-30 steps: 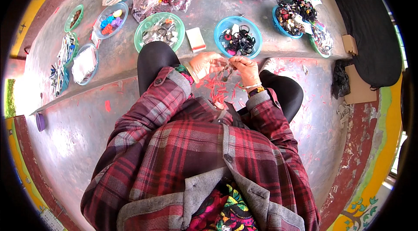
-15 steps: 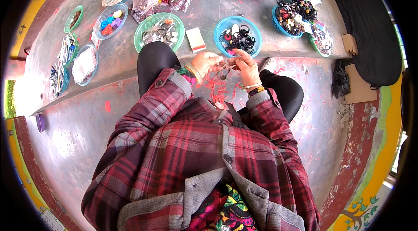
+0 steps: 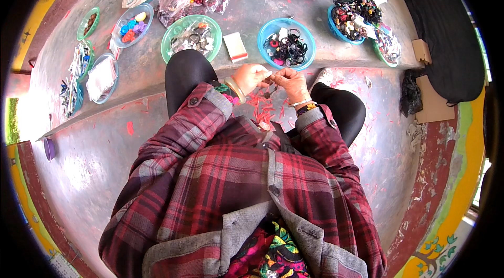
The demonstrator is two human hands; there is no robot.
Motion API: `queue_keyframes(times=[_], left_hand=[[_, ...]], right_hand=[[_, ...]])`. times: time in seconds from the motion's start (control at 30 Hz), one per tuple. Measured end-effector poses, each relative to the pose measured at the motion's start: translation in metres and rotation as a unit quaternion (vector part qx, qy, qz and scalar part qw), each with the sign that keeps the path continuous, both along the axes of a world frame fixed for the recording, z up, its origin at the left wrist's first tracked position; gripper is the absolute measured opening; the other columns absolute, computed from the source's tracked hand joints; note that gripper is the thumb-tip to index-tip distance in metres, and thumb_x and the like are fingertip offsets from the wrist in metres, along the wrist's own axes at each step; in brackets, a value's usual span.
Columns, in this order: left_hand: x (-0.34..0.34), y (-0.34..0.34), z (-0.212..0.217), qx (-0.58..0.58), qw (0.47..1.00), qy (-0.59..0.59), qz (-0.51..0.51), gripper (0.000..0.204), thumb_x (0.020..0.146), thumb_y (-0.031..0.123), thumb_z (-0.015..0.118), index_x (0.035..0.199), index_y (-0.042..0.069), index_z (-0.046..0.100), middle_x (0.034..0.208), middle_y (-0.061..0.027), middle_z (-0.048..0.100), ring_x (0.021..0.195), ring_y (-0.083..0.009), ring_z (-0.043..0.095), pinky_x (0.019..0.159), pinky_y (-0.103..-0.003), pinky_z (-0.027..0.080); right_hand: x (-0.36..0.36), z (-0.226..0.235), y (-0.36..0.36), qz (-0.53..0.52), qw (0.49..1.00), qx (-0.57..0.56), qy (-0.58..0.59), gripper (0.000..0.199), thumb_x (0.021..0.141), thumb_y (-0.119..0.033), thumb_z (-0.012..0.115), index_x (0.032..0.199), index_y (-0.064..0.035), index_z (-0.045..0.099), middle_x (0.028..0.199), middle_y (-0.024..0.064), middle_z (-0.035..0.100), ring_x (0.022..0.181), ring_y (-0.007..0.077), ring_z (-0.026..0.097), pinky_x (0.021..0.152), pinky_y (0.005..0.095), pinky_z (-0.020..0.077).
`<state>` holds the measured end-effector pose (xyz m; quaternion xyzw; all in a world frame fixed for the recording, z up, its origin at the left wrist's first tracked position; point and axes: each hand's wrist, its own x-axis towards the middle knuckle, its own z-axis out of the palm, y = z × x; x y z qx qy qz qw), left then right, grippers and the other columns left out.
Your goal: The person sits on the floor and assembles keychains by hand. They pick up small metal rings and plastic charms from bowls, link the components together, and place the finished keychains into a blue bowl.
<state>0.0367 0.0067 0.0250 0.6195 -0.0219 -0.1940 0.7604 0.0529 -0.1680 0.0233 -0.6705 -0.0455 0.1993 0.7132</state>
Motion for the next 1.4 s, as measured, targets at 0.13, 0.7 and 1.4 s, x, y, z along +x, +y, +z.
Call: queue_keyframes(times=[0.13, 0.7, 1.4], left_hand=[[0.003, 0.001, -0.005, -0.032, 0.999, 0.022, 0.007, 0.025, 0.085, 0.022, 0.053, 0.089, -0.003, 0.057, 0.084, -0.0097, 0.060, 0.074, -0.0152, 0.060, 0.062, -0.024, 0.051], [0.001, 0.012, 0.002, -0.070, 0.995, 0.073, 0.010, 0.023, 0.081, 0.019, 0.058, 0.088, -0.003, 0.058, 0.079, -0.0082, 0.059, 0.065, -0.0155, 0.059, 0.057, -0.025, 0.052], [0.038, 0.203, 0.063, -0.103, 0.890, -0.031, 0.444, 0.016, 0.080, 0.008, 0.055, 0.093, -0.002, 0.051, 0.083, -0.0099, 0.057, 0.075, -0.0209, 0.059, 0.068, -0.033, 0.052]], right_hand=[[0.001, 0.009, -0.001, -0.010, 1.000, 0.003, -0.003, 0.008, 0.076, -0.008, 0.063, 0.072, -0.0005, 0.060, 0.070, 0.0053, 0.062, 0.063, 0.0096, 0.054, 0.060, 0.0222, 0.0421], [0.001, 0.019, -0.004, -0.032, 0.998, -0.048, -0.038, 0.019, 0.076, -0.013, 0.064, 0.060, -0.0046, 0.056, 0.057, -0.0016, 0.053, 0.053, 0.0049, 0.046, 0.050, 0.0195, 0.0355], [0.006, 0.007, 0.003, -0.051, 0.996, -0.046, 0.058, 0.028, 0.083, -0.024, 0.054, 0.069, -0.0004, 0.062, 0.059, 0.0040, 0.058, 0.052, 0.0098, 0.053, 0.050, 0.0220, 0.0422]])
